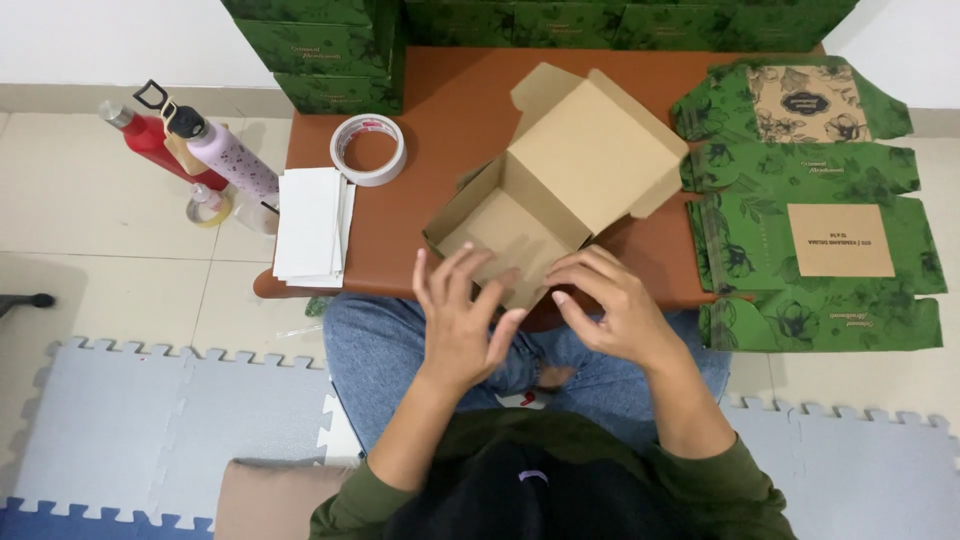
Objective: The person assembles flat cardboard boxes by folding the sides and flaps into shape. They place a white paper insert inside each box, close the lid, and stack the finished boxes on the table. The process is repeated for multiple boxes.
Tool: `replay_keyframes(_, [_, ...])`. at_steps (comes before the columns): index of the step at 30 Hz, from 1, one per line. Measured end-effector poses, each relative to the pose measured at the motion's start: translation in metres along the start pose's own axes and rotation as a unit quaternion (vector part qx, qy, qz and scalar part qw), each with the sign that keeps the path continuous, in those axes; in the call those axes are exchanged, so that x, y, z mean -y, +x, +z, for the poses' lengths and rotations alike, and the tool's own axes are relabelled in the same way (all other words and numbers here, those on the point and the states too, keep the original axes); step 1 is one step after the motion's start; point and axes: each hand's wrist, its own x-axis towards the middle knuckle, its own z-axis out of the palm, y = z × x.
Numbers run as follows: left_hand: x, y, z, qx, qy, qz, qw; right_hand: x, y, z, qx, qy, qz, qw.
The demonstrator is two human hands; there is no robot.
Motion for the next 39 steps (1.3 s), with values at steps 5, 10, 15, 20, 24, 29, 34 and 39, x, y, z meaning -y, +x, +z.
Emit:
replay_keyframes(5, [0.008,-0.006,-0.010,-0.019,-0.058,-0.069,0.996,-0.020,-0.008,-0.017,-0.046,-0.070,0.031,0.996])
replay_keyframes(10, [-0.016,-0.024,0.009,0.010,-0.150,-0.029,0.988,0.000,-0.014,-0.033,-0.088,-0.135,0.066,0.985])
replay_keyframes(15, [-0.030,-0.026,0.023,-0.029,-0.190,0.074,0.978,0.033,-0.023,-0.022,-0.012,-0.196,0.056,0.979])
replay_keyframes(20, [-0.010,0.004,0.011,-0.040,-0.086,0.049,0.994,0.014,-0.039,-0.011,-0.049,-0.196,0.059,0.978])
replay_keyframes(24, [-0.002,0.023,0.007,-0.015,-0.053,0.046,0.997,0.006,-0.040,-0.004,-0.070,-0.205,0.039,0.976])
replay_keyframes(29, [0.003,0.030,0.013,-0.047,-0.113,-0.022,0.992,-0.001,-0.044,-0.003,-0.065,-0.228,0.024,0.971])
replay_keyframes(34, [-0.001,0.031,0.022,-0.049,-0.147,-0.023,0.988,0.000,-0.041,-0.004,-0.060,-0.214,0.027,0.975])
replay_keyframes(39, [0.000,0.034,0.025,-0.012,-0.153,0.033,0.988,0.002,-0.041,-0.002,-0.059,-0.208,0.022,0.976])
